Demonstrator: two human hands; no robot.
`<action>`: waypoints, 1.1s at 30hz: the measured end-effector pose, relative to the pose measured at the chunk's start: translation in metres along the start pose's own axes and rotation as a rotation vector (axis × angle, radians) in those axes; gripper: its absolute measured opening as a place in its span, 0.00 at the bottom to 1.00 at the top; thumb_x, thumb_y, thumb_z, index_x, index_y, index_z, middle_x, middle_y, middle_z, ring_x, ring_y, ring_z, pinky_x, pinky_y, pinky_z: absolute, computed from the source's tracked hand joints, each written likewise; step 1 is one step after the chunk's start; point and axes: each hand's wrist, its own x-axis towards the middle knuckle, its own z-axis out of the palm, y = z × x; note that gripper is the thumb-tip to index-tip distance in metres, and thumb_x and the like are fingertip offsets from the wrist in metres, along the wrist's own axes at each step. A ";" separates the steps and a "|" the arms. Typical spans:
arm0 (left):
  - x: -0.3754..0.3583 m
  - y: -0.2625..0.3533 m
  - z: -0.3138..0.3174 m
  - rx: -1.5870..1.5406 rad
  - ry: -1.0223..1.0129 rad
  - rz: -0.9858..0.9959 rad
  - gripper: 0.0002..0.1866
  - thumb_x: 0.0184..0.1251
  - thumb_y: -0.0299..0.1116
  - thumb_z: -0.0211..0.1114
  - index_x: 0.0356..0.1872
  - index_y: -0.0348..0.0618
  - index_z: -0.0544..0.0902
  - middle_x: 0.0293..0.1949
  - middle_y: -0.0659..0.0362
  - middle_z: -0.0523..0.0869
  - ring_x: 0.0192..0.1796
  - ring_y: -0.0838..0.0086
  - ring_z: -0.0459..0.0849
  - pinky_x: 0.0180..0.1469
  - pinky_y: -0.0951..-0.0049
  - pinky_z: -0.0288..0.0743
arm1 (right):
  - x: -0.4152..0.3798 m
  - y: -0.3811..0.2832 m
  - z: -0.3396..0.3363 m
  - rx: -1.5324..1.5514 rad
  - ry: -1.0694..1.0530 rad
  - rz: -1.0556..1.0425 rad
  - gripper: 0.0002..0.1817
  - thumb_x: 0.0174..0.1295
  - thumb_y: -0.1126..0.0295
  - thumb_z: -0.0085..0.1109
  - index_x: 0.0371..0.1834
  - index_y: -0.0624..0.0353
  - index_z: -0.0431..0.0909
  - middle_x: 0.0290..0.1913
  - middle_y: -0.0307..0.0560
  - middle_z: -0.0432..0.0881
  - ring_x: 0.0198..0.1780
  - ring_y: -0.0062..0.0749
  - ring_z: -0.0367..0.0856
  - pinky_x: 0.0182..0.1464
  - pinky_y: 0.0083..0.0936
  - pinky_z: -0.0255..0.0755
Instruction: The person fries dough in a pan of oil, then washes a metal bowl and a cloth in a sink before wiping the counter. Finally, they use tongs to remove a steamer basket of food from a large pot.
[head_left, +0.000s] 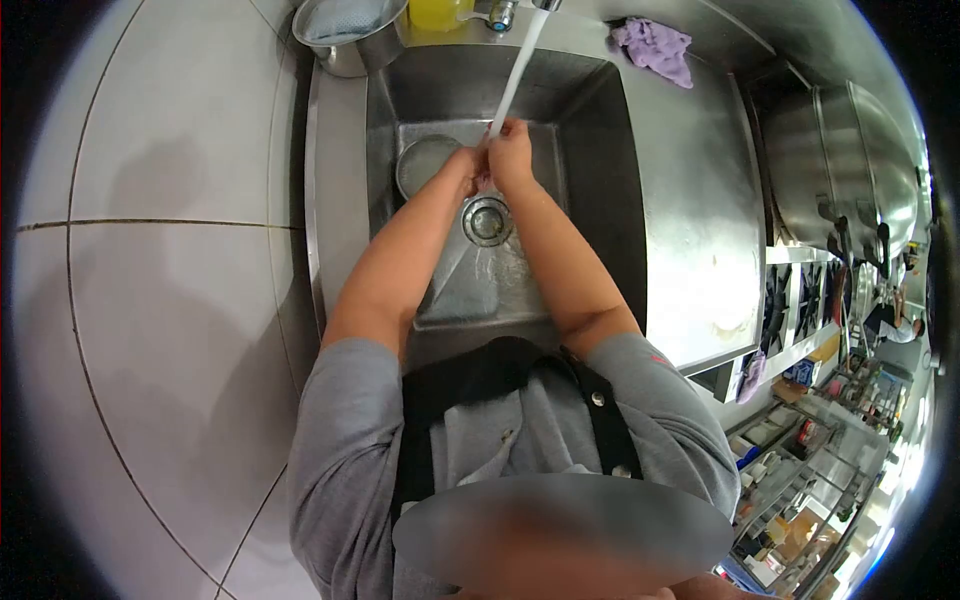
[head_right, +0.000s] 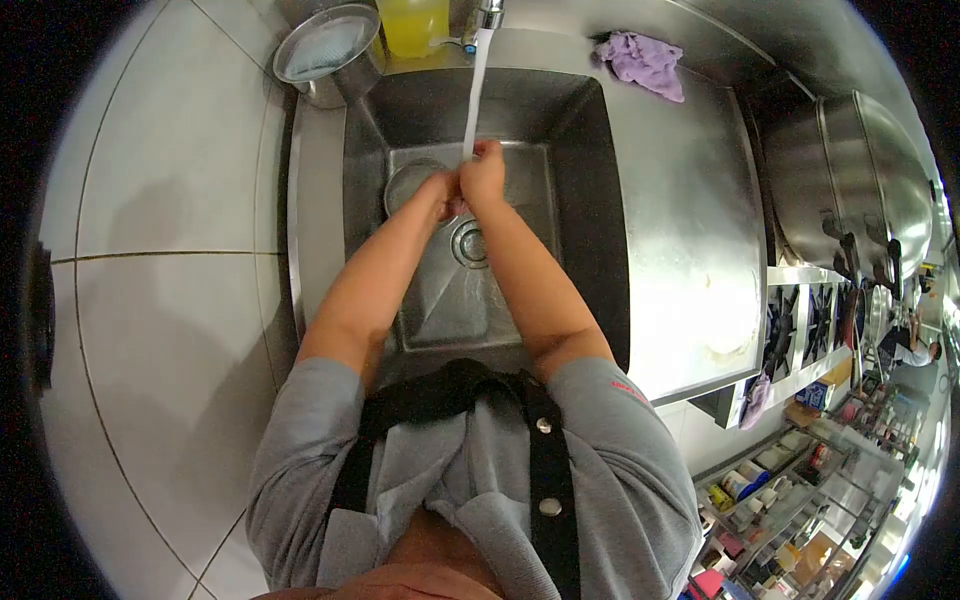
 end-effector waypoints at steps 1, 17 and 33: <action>0.017 -0.008 -0.007 0.051 -0.010 0.007 0.15 0.61 0.46 0.59 0.27 0.44 0.79 0.17 0.61 0.74 0.21 0.74 0.74 0.23 0.74 0.64 | 0.002 0.002 0.002 0.091 0.007 0.030 0.14 0.46 0.83 0.48 0.40 0.65 0.73 0.34 0.55 0.80 0.37 0.42 0.79 0.43 0.31 0.71; 0.042 -0.065 -0.101 -0.006 0.981 0.251 0.27 0.61 0.39 0.57 0.62 0.49 0.64 0.65 0.50 0.60 0.60 0.46 0.66 0.50 0.38 0.67 | -0.022 -0.003 0.014 -0.050 -0.501 0.112 0.06 0.54 0.76 0.53 0.33 0.63 0.77 0.31 0.50 0.79 0.34 0.37 0.80 0.38 0.29 0.73; 0.013 -0.019 -0.010 1.356 0.333 0.983 0.28 0.61 0.27 0.49 0.65 0.58 0.61 0.62 0.47 0.64 0.59 0.50 0.69 0.45 0.48 0.75 | 0.073 -0.241 0.145 -0.865 -0.497 -0.626 0.31 0.49 0.64 0.62 0.58 0.55 0.66 0.60 0.56 0.66 0.62 0.49 0.65 0.60 0.51 0.58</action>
